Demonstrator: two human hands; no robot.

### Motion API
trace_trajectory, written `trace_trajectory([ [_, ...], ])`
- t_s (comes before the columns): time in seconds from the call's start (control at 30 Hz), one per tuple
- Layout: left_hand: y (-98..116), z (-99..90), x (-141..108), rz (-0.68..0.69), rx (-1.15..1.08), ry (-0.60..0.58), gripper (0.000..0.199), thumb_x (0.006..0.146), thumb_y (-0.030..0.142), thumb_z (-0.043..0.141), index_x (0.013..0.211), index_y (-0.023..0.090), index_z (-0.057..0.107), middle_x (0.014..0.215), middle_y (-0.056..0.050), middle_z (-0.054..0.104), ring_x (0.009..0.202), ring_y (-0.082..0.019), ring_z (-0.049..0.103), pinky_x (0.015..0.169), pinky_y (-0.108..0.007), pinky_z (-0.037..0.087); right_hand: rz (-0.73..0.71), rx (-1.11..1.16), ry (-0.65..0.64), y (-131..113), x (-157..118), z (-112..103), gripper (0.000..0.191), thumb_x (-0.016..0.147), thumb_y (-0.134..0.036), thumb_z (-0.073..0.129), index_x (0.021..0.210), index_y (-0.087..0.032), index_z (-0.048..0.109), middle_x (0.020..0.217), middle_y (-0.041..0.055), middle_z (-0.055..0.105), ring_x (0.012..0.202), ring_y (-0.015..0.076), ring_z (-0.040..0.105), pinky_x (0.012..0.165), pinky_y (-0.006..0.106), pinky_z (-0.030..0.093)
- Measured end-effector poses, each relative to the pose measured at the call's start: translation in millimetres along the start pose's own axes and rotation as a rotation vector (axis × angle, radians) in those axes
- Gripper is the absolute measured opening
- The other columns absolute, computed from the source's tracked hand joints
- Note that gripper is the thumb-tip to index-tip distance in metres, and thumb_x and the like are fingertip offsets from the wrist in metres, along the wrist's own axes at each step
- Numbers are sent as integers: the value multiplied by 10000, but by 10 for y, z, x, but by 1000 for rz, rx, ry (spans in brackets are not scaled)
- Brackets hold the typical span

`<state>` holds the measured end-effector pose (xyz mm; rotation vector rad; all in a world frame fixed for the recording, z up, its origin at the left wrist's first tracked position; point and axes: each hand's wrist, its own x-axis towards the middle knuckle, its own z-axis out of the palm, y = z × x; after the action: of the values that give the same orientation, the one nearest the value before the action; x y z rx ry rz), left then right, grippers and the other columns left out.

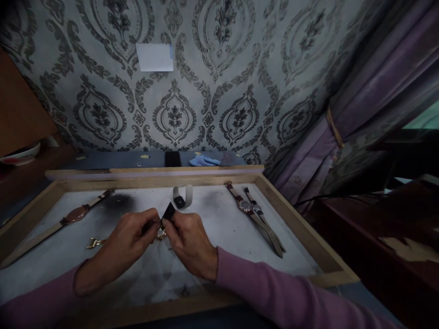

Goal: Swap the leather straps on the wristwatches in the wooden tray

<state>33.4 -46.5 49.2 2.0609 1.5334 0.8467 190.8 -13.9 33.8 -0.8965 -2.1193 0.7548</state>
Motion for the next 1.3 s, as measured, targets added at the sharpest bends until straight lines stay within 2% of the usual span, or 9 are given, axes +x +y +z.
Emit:
trace_trajectory([
  [0.2, 13, -25, 8, -31, -97, 11, 227, 817, 200, 433, 592, 198, 410, 504, 54, 396, 486, -113, 390, 509, -233, 257, -12, -35, -21, 0, -6, 15, 214, 905, -218, 423, 695, -191, 447, 536, -34, 425, 467, 95, 377, 490, 225, 271],
  [0.37, 26, -26, 6, 3, -34, 5, 235, 814, 169, 421, 585, 200, 378, 493, 60, 365, 472, -109, 366, 507, -238, 234, -25, -46, 4, -2, -12, 6, 224, 908, -215, 419, 685, -200, 427, 529, -37, 414, 452, 92, 363, 483, 227, 261],
  [0.53, 14, -30, 6, 1, -11, -9, 223, 819, 170, 421, 601, 199, 387, 507, 59, 357, 489, -112, 366, 516, -240, 234, -12, -41, -43, 3, -9, 7, 191, 884, -178, 433, 695, -186, 452, 536, -36, 435, 458, 89, 384, 489, 221, 263],
  [0.67, 14, -32, 8, 0, -13, -35, 238, 831, 161, 404, 601, 200, 357, 510, 62, 331, 484, -108, 337, 525, -247, 228, 10, -5, -9, -1, -1, 5, 233, 885, -179, 447, 653, -187, 429, 529, -43, 414, 455, 82, 342, 481, 214, 259],
  [0.83, 0, -29, -2, -20, -32, -57, 216, 820, 159, 424, 612, 195, 381, 530, 58, 355, 510, -112, 357, 531, -247, 226, 6, -5, -61, -11, 7, -4, 193, 874, -164, 454, 682, -180, 464, 532, -42, 412, 458, 84, 350, 480, 210, 265],
  [0.97, -27, -9, -4, -18, -13, -77, 229, 830, 155, 417, 609, 195, 373, 530, 60, 347, 508, -111, 348, 532, -250, 217, -7, -17, -35, 12, -4, 3, 206, 876, -163, 439, 671, -180, 449, 523, -48, 387, 449, 79, 338, 471, 204, 254],
  [1.13, -40, -15, 11, 4, 3, -74, 215, 818, 145, 418, 613, 195, 376, 529, 63, 340, 501, -109, 342, 529, -246, 218, -41, -24, -33, 44, -5, 7, 191, 877, -163, 454, 687, -166, 476, 535, -43, 428, 454, 75, 377, 480, 195, 263],
  [1.3, -37, 12, 18, 33, 17, -62, 230, 825, 149, 399, 609, 201, 342, 525, 66, 312, 491, -107, 311, 529, -252, 208, -27, 0, 12, 23, -8, 1, 235, 881, -179, 463, 647, -173, 439, 522, -55, 380, 456, 70, 325, 468, 190, 245],
])
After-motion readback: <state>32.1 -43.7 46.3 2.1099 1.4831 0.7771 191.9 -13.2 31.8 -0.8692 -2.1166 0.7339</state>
